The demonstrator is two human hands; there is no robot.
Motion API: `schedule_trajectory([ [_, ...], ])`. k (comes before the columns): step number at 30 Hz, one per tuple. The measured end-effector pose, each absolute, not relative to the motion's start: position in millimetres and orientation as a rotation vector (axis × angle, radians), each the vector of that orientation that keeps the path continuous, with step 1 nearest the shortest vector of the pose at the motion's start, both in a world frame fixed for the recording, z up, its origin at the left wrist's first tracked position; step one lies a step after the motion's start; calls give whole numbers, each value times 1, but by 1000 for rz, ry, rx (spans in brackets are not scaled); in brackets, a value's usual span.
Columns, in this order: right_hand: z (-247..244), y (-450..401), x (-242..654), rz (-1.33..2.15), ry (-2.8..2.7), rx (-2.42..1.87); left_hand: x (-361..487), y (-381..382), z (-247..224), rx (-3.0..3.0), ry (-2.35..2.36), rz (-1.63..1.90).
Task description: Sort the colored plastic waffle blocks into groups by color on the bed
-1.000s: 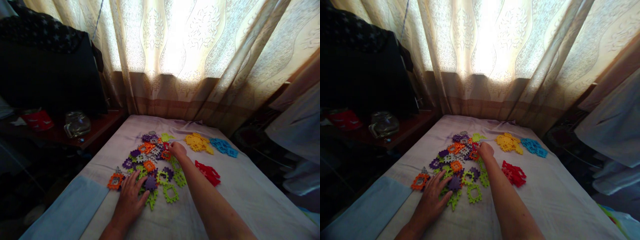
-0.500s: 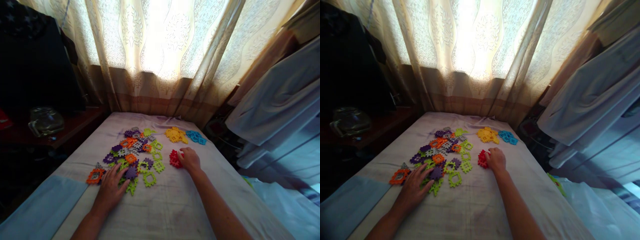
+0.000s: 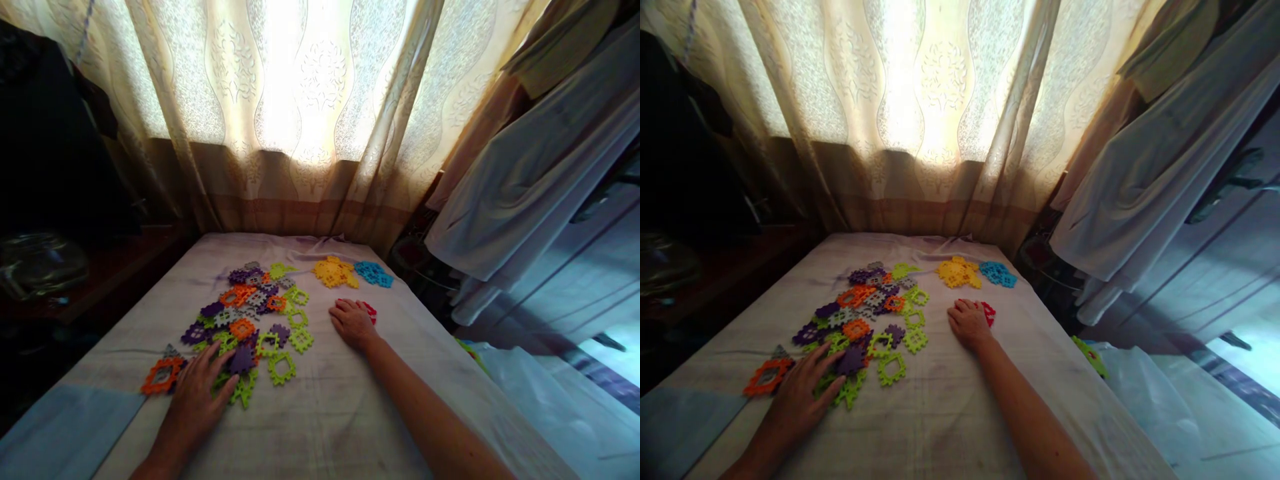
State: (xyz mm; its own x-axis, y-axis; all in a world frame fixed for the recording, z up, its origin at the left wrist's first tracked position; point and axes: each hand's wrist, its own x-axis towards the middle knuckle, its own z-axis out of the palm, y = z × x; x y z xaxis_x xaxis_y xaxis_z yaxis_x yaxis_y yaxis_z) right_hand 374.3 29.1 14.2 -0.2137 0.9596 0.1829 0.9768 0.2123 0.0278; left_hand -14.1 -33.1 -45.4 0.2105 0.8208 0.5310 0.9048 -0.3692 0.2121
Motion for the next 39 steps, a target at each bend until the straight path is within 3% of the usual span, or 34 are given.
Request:
schedule_trajectory([
  [15, -3, 59, 493, -296, -2121, -2136, -11, -39, -39, -2334, -1741, -849],
  [20, 1, 55, 439, -319, -2099, -2024, -8, -42, -33, -2347, -1758, -869],
  [28, 0, 16, 297, 11, -2154, -1639, 3, -50, -14, -2185, -1964, -727],
  [35, -15, -38, 277, 15, -2130, -1660, -18, -62, -5, -2052, -2387, -369],
  [39, -18, -49, 270, 47, -2251, -1641, -18, -58, -9, -2143, -2364, -337],
])
